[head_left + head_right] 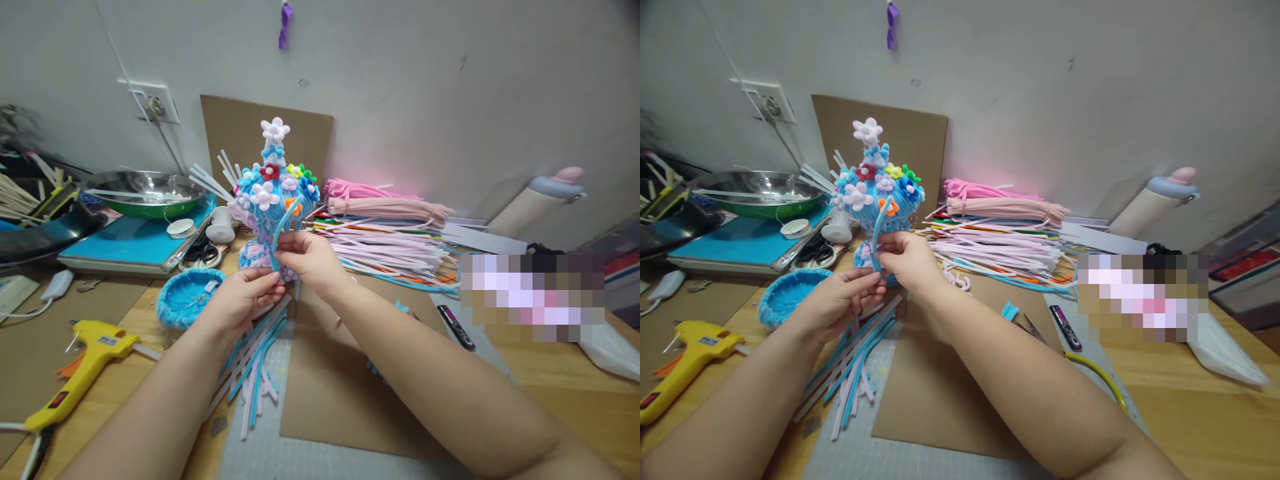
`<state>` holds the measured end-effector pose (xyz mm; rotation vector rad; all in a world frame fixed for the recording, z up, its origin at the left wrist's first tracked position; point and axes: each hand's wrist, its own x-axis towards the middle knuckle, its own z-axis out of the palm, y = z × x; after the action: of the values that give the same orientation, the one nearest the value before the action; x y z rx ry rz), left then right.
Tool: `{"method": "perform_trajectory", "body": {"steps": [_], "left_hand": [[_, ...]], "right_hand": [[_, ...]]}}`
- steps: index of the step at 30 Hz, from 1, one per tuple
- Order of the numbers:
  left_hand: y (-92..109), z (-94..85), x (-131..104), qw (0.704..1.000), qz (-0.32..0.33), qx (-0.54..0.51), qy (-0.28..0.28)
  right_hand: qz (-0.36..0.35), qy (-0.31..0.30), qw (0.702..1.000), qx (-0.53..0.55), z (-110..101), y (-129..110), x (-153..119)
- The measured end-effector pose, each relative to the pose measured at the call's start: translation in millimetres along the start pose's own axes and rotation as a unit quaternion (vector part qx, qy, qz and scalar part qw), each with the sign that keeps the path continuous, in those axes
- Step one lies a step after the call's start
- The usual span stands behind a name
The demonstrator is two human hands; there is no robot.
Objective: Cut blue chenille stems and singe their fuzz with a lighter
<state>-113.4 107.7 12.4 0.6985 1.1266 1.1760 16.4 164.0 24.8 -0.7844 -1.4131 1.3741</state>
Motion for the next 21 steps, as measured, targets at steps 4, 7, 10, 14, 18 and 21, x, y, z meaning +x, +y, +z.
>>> {"method": "perform_trajectory", "body": {"steps": [4, 7, 10, 14, 18, 21], "left_hand": [[0.4, 1.2, 0.4, 1.000, 0.003, 0.009, 0.001], [0.4, 2.6, 0.0, 1.000, 0.004, 0.017, 0.005], [1.1, 2.9, -1.6, 1.000, 0.006, 0.027, 0.008], [5.0, -0.9, -4.6, 0.999, 0.013, 0.051, 0.010], [13.2, -6.2, -9.1, 0.995, 0.008, 0.098, 0.002], [18.8, -5.5, -16.1, 0.990, 0.037, 0.134, 0.030]], "right_hand": [[0.012, 0.000, 1.000, 0.024, 1.3, -0.2, 0.8], [0.012, 0.000, 0.999, 0.035, 1.1, -0.5, 0.1], [0.004, 0.005, 0.999, 0.046, 0.0, -0.6, -3.2], [-0.003, 0.023, 0.997, 0.077, -0.6, 1.1, -12.5], [0.010, 0.046, 0.993, 0.112, 1.5, 2.9, -26.3], [0.013, 0.078, 0.987, 0.137, 3.3, 1.5, -40.4]]}}
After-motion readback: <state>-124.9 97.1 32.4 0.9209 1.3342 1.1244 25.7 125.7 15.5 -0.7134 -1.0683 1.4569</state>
